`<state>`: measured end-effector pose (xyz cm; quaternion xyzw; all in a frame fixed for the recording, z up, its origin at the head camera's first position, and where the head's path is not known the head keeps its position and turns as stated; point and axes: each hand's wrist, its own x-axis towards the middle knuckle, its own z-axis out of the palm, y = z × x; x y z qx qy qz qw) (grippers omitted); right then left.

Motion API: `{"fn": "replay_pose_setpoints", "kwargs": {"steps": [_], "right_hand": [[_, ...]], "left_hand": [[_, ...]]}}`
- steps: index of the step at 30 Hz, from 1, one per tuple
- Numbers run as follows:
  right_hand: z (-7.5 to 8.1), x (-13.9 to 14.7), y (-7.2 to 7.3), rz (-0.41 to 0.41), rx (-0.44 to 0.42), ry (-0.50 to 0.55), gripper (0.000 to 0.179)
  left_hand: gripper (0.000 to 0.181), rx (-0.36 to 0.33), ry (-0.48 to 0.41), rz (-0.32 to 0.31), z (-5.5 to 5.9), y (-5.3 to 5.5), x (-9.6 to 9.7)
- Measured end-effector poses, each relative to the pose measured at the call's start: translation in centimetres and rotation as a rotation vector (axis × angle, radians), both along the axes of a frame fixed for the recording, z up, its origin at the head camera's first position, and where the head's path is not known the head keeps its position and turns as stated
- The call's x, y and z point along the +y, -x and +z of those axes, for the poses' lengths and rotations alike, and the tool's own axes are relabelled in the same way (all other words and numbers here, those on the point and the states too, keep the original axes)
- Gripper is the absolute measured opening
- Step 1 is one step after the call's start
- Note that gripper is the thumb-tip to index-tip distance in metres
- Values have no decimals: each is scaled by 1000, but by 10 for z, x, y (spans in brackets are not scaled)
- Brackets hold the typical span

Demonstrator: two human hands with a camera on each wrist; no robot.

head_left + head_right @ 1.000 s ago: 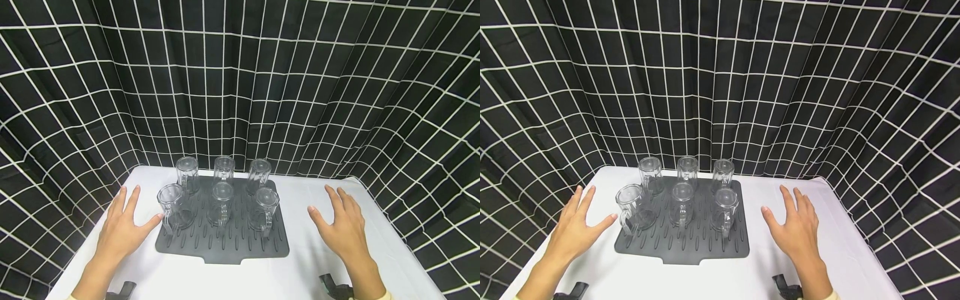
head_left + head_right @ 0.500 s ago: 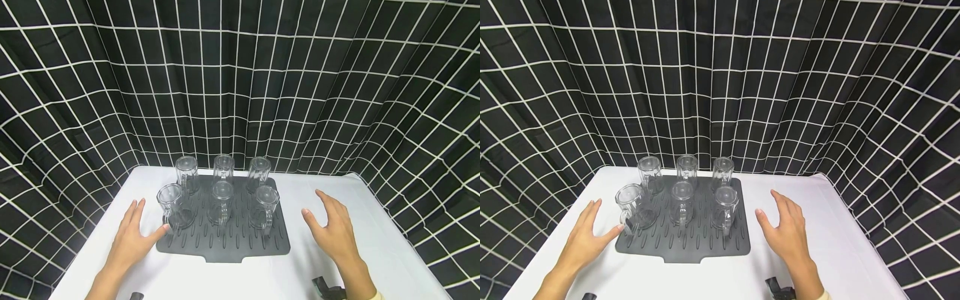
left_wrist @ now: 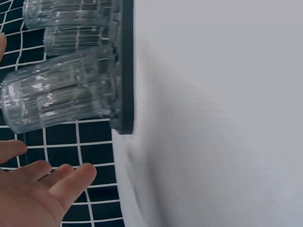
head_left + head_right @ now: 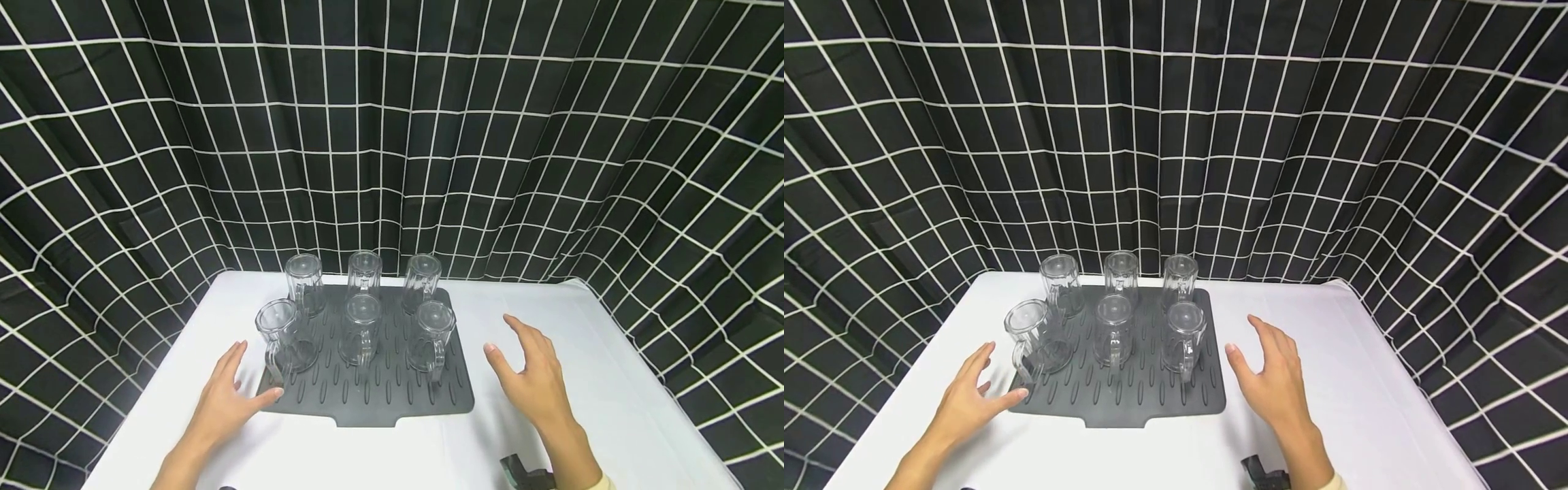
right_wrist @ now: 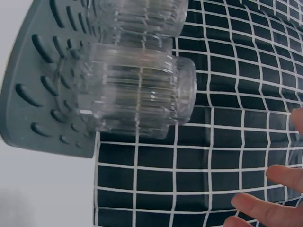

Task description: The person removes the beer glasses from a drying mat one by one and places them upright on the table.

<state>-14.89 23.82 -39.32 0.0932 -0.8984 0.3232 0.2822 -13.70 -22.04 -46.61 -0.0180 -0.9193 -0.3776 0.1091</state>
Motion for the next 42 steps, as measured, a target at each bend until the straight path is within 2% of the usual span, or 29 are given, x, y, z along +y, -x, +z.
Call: {"fn": "replay_pose_setpoints", "kwargs": {"steps": [4,11,18,34,42], "right_hand": [[-3,-3,2,4,-21,5,54],[-10,-8,5,22,-51,28,53],[-17,-12,6,10,-114,70,50],[-33,-22,10,3,-224,137,41],[-48,-31,12,15,-316,223,40]], "left_hand": [[113,-27,-44,-27,-7,0,-1],[108,-27,-129,-72,-23,7,-4],[110,-65,-138,-114,-37,7,-2],[103,-149,14,-68,-46,7,3],[100,-174,62,-62,-50,6,6]]}}
